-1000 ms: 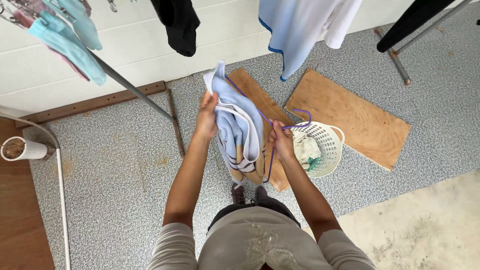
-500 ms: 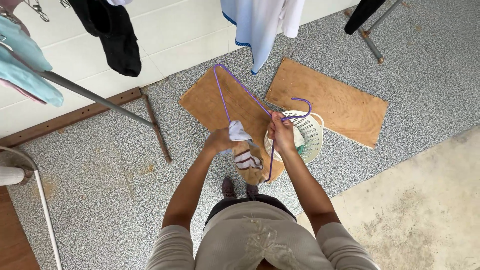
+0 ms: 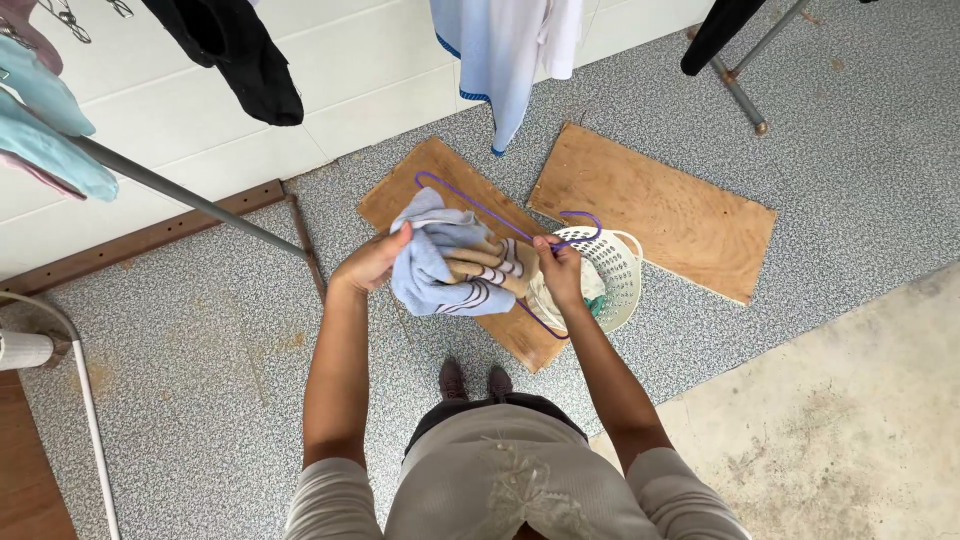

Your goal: The person unclips socks and underwear from a circular hanger, then takes items from a basket to place on individual hangers and attach them to a clothes rack.

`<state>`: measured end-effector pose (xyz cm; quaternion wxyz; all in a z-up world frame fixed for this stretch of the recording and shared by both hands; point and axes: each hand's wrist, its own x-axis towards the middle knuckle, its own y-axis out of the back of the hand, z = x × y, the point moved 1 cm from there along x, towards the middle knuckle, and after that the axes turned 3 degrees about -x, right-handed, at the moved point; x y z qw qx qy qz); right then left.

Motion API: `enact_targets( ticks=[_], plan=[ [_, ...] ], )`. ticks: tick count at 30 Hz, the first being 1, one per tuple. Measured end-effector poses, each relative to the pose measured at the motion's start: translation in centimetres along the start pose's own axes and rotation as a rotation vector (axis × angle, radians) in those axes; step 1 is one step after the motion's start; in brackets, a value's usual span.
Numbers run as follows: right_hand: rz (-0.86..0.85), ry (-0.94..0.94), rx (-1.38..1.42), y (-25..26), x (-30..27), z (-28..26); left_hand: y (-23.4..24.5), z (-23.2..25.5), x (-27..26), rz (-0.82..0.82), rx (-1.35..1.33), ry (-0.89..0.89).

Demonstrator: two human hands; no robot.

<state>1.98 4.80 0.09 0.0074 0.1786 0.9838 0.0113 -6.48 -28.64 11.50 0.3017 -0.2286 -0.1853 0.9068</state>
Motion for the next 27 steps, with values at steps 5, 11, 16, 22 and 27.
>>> enact_targets(
  ticks=[5,11,16,22,27],
  plan=[
    [-0.02,0.316,-0.227,2.0,2.0,-5.3,6.6,-5.5,-1.7,0.224,0.47,0.249],
    [-0.115,0.42,-0.102,0.7,0.7,-11.4,4.3,-9.2,-2.4,0.77,1.14,0.046],
    [-0.182,0.356,-0.214,-2.5,-2.1,-15.7,-3.1,-6.7,-1.3,0.903,1.433,-0.888],
    [-0.175,0.425,-0.3,-2.5,-3.0,-18.6,-3.9,-5.0,1.8,0.784,1.312,-0.625],
    [-0.09,0.513,-0.49,-2.8,-2.8,-17.5,-5.6,-3.4,3.2,0.762,1.361,-0.375]
  ],
)
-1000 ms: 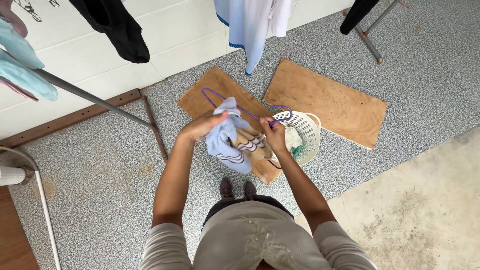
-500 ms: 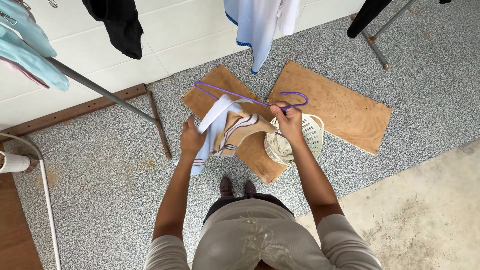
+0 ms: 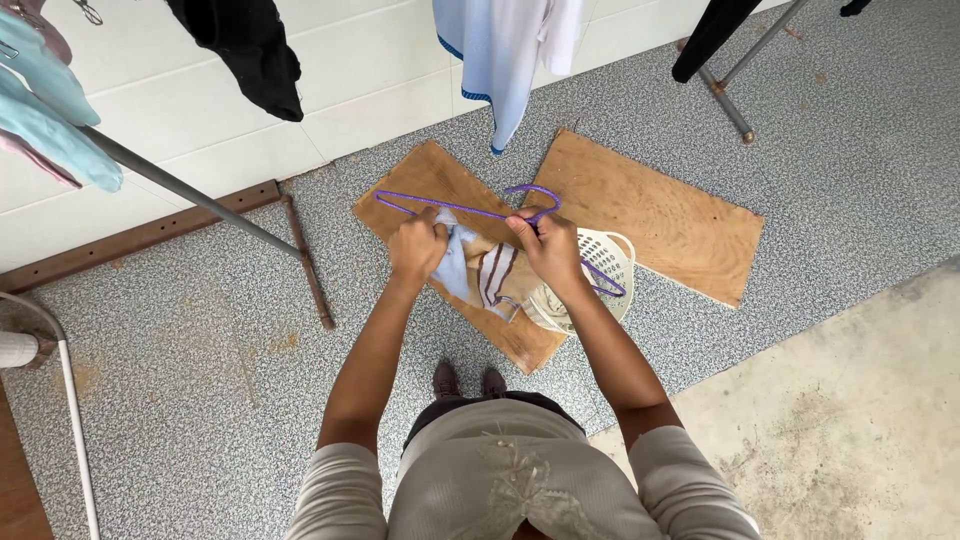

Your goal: The person unclips socks and underwear from a circular hanger, then takes items from a basket to place on individual hangers and attach them to a clothes rack.

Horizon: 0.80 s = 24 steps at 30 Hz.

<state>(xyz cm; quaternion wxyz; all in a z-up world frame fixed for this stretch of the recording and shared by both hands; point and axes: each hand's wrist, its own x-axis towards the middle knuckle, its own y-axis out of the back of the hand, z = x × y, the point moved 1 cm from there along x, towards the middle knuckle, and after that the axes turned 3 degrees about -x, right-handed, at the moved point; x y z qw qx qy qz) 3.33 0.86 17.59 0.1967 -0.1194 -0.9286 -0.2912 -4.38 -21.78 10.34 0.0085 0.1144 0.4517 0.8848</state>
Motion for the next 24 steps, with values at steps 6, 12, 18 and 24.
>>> enact_targets(
  ticks=[6,12,18,24],
  plan=[
    [-0.026,0.003,-0.071,-2.3,-1.4,1.4,-1.3,1.1,0.8,-0.215,0.186,-0.059],
    [-0.024,0.027,-0.095,-3.2,-2.2,1.0,-8.3,-2.7,0.4,0.032,0.626,-0.392],
    [-0.033,0.025,-0.116,-3.6,-2.0,1.3,-7.9,-6.2,-0.8,-0.092,0.51,-0.561],
    [-0.058,0.057,-0.183,-5.7,-2.7,1.4,-7.3,-4.5,-2.0,-0.084,0.797,-0.357]
  ],
)
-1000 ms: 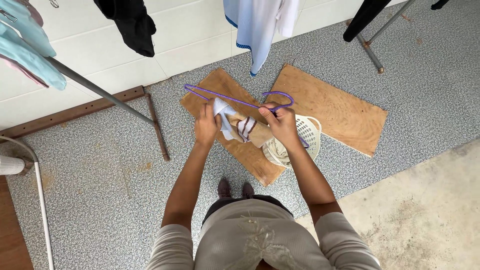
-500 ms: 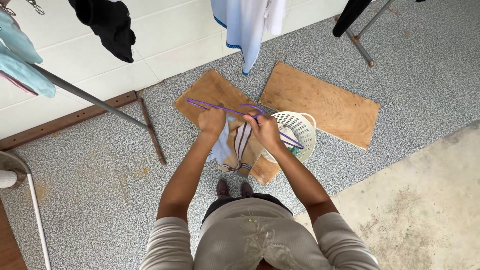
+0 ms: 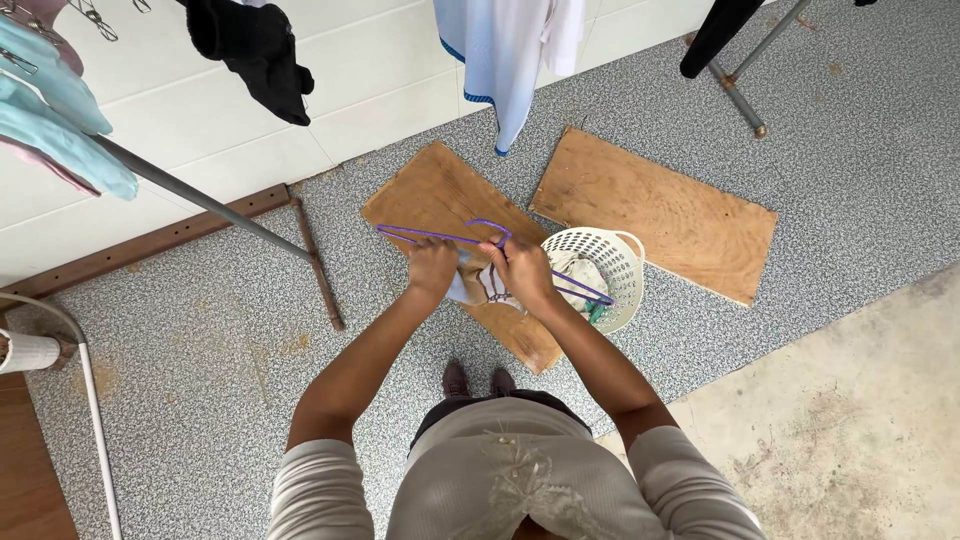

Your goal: The person unclips socks and underwear from a circular hanger, then takes items from a basket to place on individual hangers and attach them to a clothes rack.

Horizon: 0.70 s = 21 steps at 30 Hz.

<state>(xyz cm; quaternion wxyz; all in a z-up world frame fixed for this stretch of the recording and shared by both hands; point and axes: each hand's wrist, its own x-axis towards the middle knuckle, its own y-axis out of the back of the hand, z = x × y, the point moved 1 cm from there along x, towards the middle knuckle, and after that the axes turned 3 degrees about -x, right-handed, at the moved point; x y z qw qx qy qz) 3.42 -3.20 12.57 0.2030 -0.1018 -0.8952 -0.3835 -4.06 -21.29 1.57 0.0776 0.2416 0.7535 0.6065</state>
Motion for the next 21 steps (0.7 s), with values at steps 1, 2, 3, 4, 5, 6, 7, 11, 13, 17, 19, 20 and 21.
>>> enact_targets(
  ticks=[1,2,3,4,5,6,7,11,13,17,19,20,21],
  plan=[
    [0.002,0.009,-0.015,-0.2,0.0,-0.1,1.1,-0.5,0.1,0.089,-0.032,0.045],
    [0.002,0.016,-0.03,-0.3,-0.2,-0.2,2.0,-1.4,0.3,0.176,-0.064,0.09],
    [0.013,0.035,-0.032,-0.4,-0.1,-0.2,2.5,-2.0,0.3,0.264,-0.095,0.133],
    [0.025,0.054,-0.034,-0.5,0.1,-0.1,2.3,-2.2,0.2,0.2,-0.273,0.185],
    [0.038,0.072,-0.036,-0.7,0.2,-0.1,1.4,-2.4,0.1,0.133,-0.45,0.235],
    [0.026,0.055,-0.027,-0.8,0.3,0.0,-0.1,-2.6,0.2,0.068,-0.627,0.283],
    [0.013,0.038,-0.017,-0.8,0.3,0.2,-1.9,-2.7,0.5,-0.007,-0.921,0.369],
    [-0.042,-0.075,0.07,-1.1,0.4,1.6,-6.3,-4.3,0.3,-0.239,-2.039,0.628],
    [-0.023,-0.1,0.161,-1.8,0.1,2.2,-6.0,-3.8,0.0,-0.23,-2.424,0.607],
    [0.09,-0.042,0.301,-2.5,0.3,3.8,-3.0,-3.5,0.0,-0.357,-2.617,0.446],
    [0.07,-0.098,0.283,-2.4,0.5,4.6,-2.5,-3.2,0.5,-0.454,-2.305,0.406],
    [0.057,-0.126,0.272,-2.1,0.7,5.0,-2.7,-2.9,1.3,-0.437,-2.011,0.361],
    [0.078,-0.151,0.261,-1.9,0.9,5.2,-2.8,-2.8,1.7,-0.415,-1.718,0.314]
  ],
)
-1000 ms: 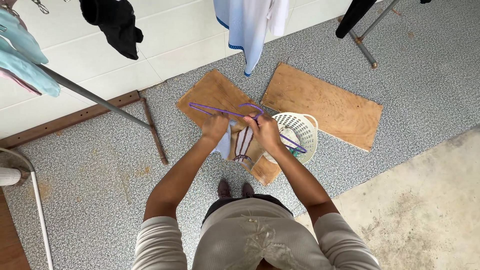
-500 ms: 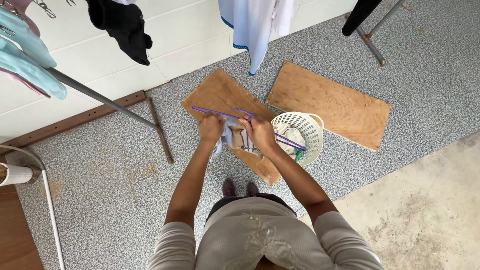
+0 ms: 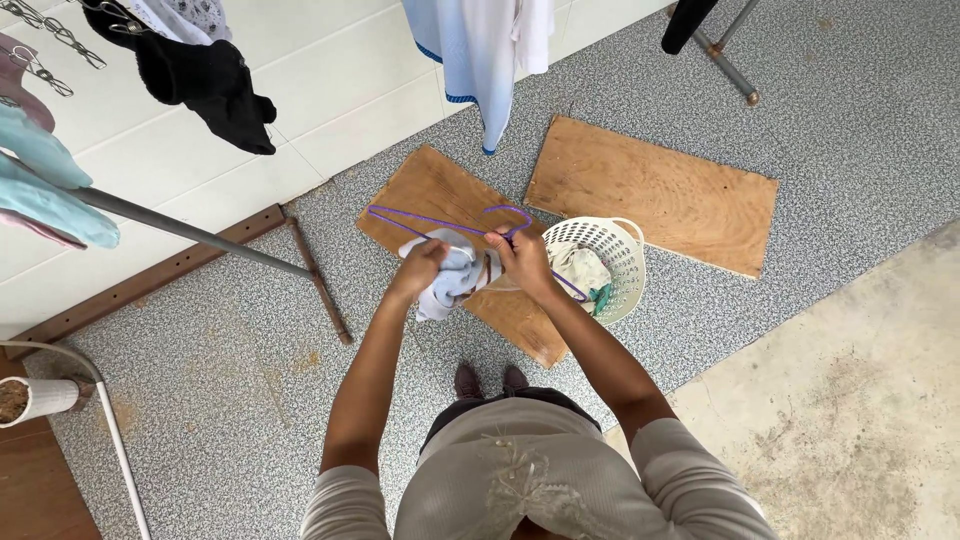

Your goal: The person unclips socks and underwear from a circular hanger, then takes items from a basket to place on individual hangers and attach them to a clothes rack.

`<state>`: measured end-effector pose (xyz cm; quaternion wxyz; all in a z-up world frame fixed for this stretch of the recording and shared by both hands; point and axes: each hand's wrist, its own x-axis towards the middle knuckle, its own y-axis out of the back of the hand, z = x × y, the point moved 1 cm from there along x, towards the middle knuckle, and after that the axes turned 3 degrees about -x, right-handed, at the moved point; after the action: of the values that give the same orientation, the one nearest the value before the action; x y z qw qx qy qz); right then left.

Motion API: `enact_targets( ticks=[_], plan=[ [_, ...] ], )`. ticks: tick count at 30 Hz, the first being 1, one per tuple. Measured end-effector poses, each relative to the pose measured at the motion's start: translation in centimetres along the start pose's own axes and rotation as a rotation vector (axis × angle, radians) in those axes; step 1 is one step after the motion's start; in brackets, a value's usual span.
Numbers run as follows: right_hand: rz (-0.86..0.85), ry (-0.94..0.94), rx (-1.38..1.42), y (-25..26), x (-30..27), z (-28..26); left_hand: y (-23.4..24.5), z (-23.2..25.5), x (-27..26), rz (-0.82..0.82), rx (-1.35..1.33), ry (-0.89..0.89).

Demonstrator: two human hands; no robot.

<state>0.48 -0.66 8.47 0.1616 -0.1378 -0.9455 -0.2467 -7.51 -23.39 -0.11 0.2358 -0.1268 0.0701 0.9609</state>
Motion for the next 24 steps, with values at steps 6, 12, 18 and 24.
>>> enact_targets(
  ticks=[6,12,18,24],
  plan=[
    [-0.045,-0.023,-0.027,1.6,0.6,-0.9,1.7,1.3,-0.8,0.083,-0.271,-0.115],
    [-0.133,-0.046,-0.159,2.2,0.5,-2.2,0.5,-2.6,-0.1,0.269,0.031,0.119],
    [-0.197,0.097,-0.275,2.5,0.6,-3.8,-0.6,-3.6,1.3,0.312,-0.706,0.041],
    [-0.154,0.141,-0.237,3.6,1.5,-4.3,1.2,-3.4,0.5,0.241,-0.706,-0.064]
  ],
)
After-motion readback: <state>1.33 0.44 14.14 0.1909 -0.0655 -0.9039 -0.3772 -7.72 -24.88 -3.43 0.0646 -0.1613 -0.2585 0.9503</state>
